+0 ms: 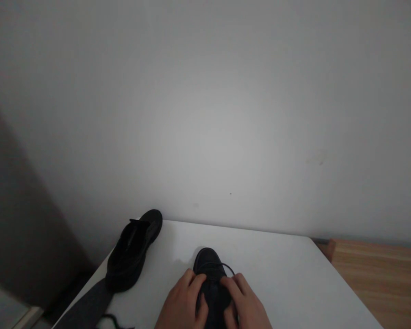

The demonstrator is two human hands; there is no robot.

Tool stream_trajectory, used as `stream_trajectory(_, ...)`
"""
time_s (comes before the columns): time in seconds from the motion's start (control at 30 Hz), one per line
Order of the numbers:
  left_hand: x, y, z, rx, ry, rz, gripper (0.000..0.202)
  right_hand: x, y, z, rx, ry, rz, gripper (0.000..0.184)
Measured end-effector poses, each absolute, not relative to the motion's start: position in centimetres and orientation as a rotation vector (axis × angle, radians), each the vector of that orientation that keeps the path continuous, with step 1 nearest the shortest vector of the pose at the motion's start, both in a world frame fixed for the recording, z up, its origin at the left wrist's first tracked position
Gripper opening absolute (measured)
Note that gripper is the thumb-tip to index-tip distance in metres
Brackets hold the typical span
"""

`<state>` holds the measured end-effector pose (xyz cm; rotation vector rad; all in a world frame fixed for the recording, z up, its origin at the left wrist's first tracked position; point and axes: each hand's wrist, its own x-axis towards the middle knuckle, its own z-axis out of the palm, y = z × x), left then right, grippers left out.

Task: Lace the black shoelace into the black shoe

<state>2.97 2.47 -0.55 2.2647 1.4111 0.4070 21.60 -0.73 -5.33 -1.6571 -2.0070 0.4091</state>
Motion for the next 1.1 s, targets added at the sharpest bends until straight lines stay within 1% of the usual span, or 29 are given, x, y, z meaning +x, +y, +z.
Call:
stream_trajectory(0.1, 3.6, 2.2, 0.1, 2.27, 1.449, 0.359, 0.042, 20.8, -0.8, -4.5, -1.743, -2.063, 0.309, 0.047)
stream_trajectory(0.33, 4.1, 2.0, 0.8, 2.279, 1.497, 0.319, 0.04, 20.4, -0.7, -5.5, -1.755, -2.081, 0.034, 0.033)
stream_trajectory(0.47, 4.4, 2.0, 1.6, 2.264, 1.524, 0.265, 0.04, 20.1, -0.7, -5.0, -1.736, -2.09, -0.06, 0.027)
stream_trajectory(0.6, 4.7, 2.2, 2.2, 2.254, 1.559, 0.163, 0.041, 19.6, -0.7, -4.7, -1.634, -2.052, -0.043, 0.024)
stream_trajectory(0.77, 5.0, 2.4, 1.9, 2.298, 1.608, 0.135, 0.047, 19.4, -0.6, -5.3, -1.494, -1.96, 0.055, 0.026)
stream_trajectory(0.93, 5.3, 2.4, 1.7, 2.316, 1.694, 0.073, 0.049, 20.1, -0.2, -5.3, -1.344, -2.029, 0.111, 0.024)
stream_trajectory(1.1, 5.6, 2.7, 2.0, 2.302, 1.727, -0.016, 0.052, 19.8, 0.0, -5.6, -1.289, -1.98, 0.124, 0.025)
